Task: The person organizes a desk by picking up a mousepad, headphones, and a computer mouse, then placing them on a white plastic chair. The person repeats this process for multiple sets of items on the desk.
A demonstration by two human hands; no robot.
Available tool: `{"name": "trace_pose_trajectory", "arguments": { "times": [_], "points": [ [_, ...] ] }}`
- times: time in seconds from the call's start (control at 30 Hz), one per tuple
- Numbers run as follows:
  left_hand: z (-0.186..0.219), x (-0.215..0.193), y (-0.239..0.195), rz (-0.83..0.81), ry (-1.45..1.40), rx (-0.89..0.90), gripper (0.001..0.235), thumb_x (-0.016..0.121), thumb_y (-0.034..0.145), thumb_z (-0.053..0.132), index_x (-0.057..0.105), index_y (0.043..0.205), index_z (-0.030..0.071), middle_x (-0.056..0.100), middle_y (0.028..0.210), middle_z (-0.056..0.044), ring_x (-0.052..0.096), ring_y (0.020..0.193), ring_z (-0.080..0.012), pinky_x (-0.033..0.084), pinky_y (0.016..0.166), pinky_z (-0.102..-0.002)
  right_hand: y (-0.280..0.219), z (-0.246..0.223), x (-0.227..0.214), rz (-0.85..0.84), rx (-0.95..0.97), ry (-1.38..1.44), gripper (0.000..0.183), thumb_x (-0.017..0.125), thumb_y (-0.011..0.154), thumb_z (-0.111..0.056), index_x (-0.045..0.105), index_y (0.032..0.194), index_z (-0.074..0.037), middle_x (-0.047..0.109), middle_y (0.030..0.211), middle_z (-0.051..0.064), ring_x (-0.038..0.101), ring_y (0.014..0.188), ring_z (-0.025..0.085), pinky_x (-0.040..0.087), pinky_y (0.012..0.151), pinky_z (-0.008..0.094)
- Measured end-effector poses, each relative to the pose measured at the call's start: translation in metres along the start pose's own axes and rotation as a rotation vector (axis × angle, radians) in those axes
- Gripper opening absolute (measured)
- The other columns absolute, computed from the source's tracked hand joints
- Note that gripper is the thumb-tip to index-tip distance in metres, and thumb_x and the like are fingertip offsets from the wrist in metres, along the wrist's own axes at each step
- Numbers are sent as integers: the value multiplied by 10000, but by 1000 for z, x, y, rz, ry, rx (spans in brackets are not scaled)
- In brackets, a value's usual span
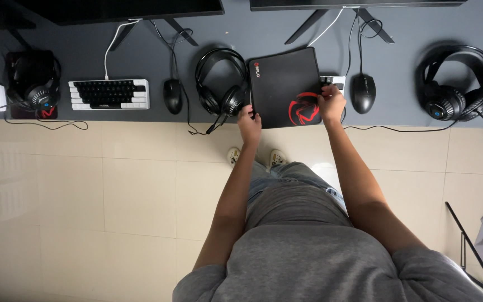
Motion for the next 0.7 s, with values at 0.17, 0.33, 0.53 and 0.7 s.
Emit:
{"name": "trace_pose_trajectory", "arguments": {
  "times": [0.17, 0.33, 0.53, 0.7],
  "points": [
    [-9, 6, -1, 28, -27, -25, 336, 737, 880, 34, 651, 1204, -3, 677, 1162, -176, 733, 946, -276, 619, 783, -339, -1, 0, -1, -15, -4, -66, 199, 822, 814, -2, 728, 990, -2, 766, 907, 135, 758, 817, 242, 590, 758, 331],
    [-30, 10, 5, 5, -89, -81, 279, 707, 919, 56, 687, 1192, 1, 763, 1062, -164, 774, 897, -243, 609, 788, -336, 2, 13, 7, -30, 55, -58, 186, 829, 825, -41, 732, 978, 2, 772, 892, 129, 762, 798, 230, 595, 749, 326],
    [-27, 11, 10, 52, -117, -70, 247, 716, 911, 105, 689, 1127, -12, 776, 945, -159, 783, 852, -267, 613, 786, -361, 11, 34, 21, -80, 159, -82, 248, 812, 879, -181, 720, 1017, 3, 760, 895, 147, 738, 798, 265, 580, 755, 359],
    [-17, 44, 20, -72, 179, 110, 358, 584, 1036, 224, 612, 1260, -55, 653, 1201, -263, 631, 1082, -449, 511, 903, -480, 13, 30, 33, -130, 148, -156, 387, 691, 1015, -353, 662, 1042, 31, 719, 920, 253, 690, 868, 422, 544, 797, 468]
  ]
}}
Point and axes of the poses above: each hand's wrist, its own y-axis towards the middle knuckle, its own x-axis out of the palm, z = x × y, the point moved 10 cm from there along y, towards the middle knuckle
